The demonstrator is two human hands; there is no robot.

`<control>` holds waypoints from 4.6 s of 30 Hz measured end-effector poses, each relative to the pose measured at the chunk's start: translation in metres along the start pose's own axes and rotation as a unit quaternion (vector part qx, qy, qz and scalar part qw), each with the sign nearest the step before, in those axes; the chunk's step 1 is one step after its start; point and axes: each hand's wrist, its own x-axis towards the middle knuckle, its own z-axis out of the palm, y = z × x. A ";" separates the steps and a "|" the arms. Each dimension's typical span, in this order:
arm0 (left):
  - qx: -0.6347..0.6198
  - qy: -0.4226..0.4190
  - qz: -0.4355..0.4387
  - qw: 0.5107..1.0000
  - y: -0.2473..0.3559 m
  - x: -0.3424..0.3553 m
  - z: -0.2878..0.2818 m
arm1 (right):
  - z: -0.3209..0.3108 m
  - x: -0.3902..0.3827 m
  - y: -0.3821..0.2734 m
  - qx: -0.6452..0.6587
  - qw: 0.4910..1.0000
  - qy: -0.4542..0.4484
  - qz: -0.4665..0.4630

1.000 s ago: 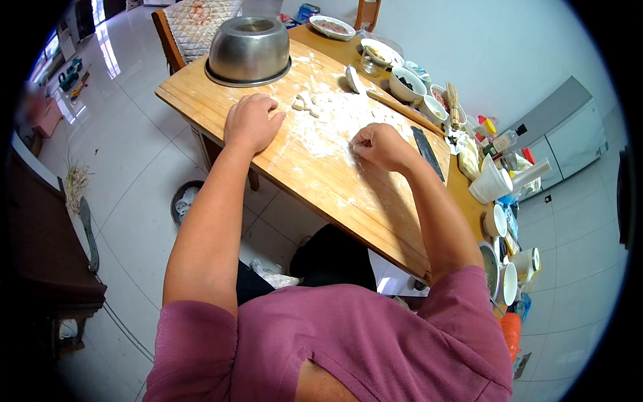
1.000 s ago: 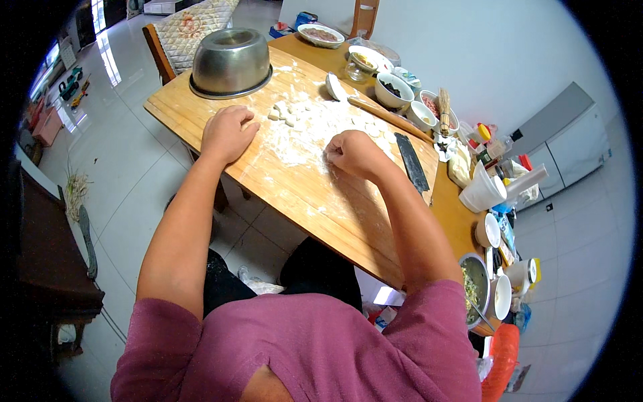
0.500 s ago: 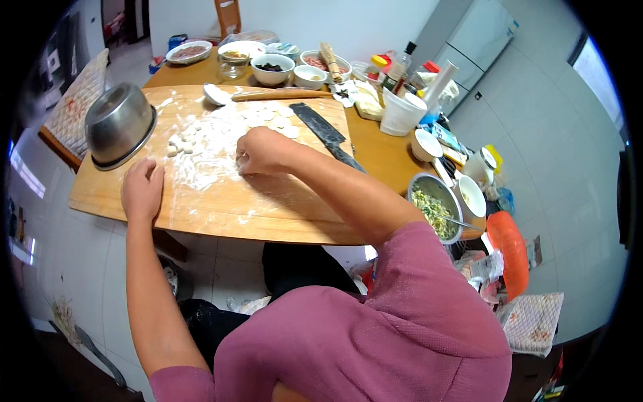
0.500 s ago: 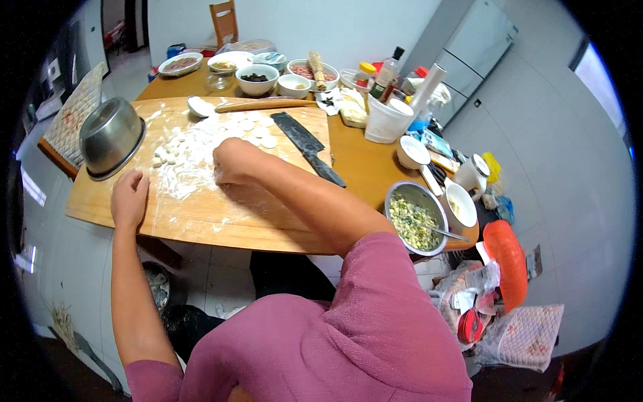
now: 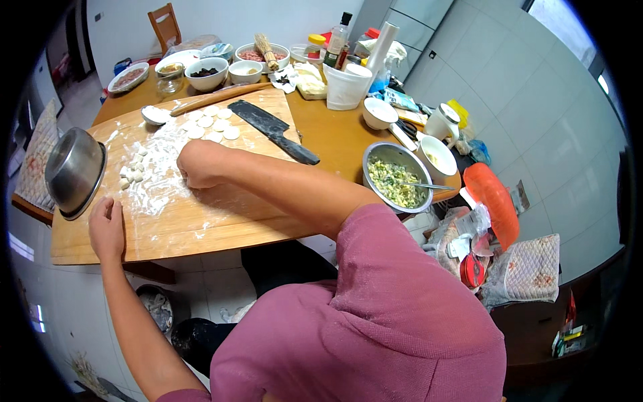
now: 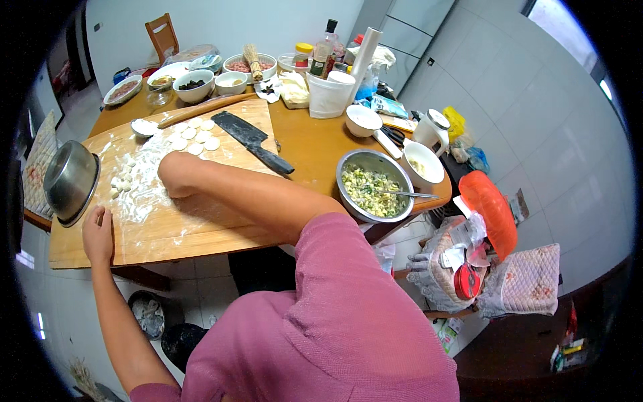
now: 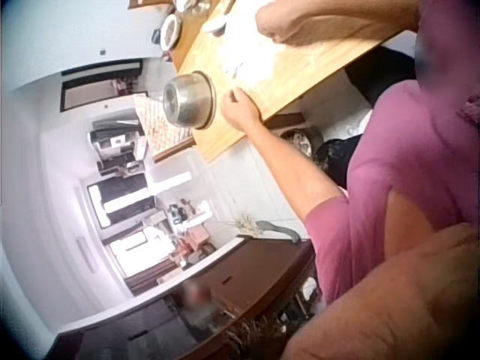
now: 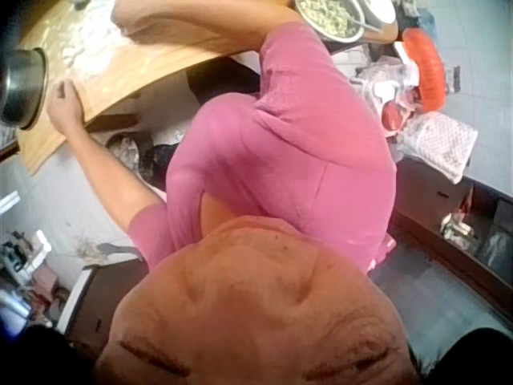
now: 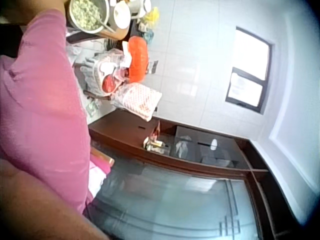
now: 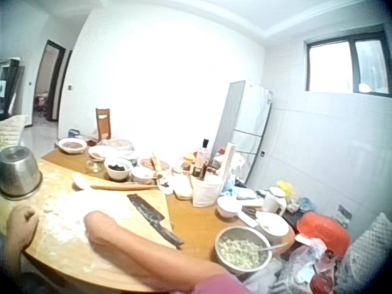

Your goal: The person rolls a long dough log on a floured wooden board, cuts it into small pieces with a knife, then rolls each piece into a ball and flattens it into a small disc. The discs are arranged on the board.

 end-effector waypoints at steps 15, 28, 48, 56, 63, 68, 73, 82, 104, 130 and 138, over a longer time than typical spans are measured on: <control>0.001 0.033 0.047 0.998 0.009 -0.005 -0.006 | -0.018 -0.030 -0.024 -0.003 0.996 0.022 -0.089; 0.046 0.017 0.012 0.999 0.024 -0.017 -0.010 | 0.032 -0.017 -0.018 0.015 0.987 0.008 -0.161; 0.042 0.002 0.043 0.998 0.000 -0.005 0.000 | 0.041 0.007 -0.030 0.016 0.981 0.053 -0.189; 0.073 0.010 0.049 0.996 0.008 -0.008 -0.006 | 0.035 0.019 -0.025 0.167 0.970 0.061 -0.164; 0.073 0.042 0.040 0.996 0.021 -0.013 -0.009 | 0.029 -0.014 -0.003 0.039 0.978 0.094 -0.183; 0.070 0.064 0.055 0.994 0.020 -0.014 -0.006 | 0.034 0.002 0.023 -0.014 0.972 0.090 -0.217; 0.056 0.060 0.046 0.996 0.033 -0.013 -0.007 | 0.022 0.036 0.054 -0.132 0.962 0.216 -0.105; 0.072 0.070 0.018 0.995 0.013 -0.011 -0.016 | 0.019 0.101 -0.002 0.065 0.955 0.203 -0.205; 0.047 0.089 -0.080 0.992 0.040 0.017 0.049 | 0.043 0.088 0.102 0.292 0.952 0.060 -0.065; 0.064 0.142 -0.066 0.986 0.033 0.025 0.072 | -0.019 0.053 0.031 -0.071 0.988 -0.068 -0.116; 0.082 0.097 -0.093 0.987 0.042 0.023 0.074 | -0.020 0.045 0.043 -0.050 0.991 -0.089 -0.092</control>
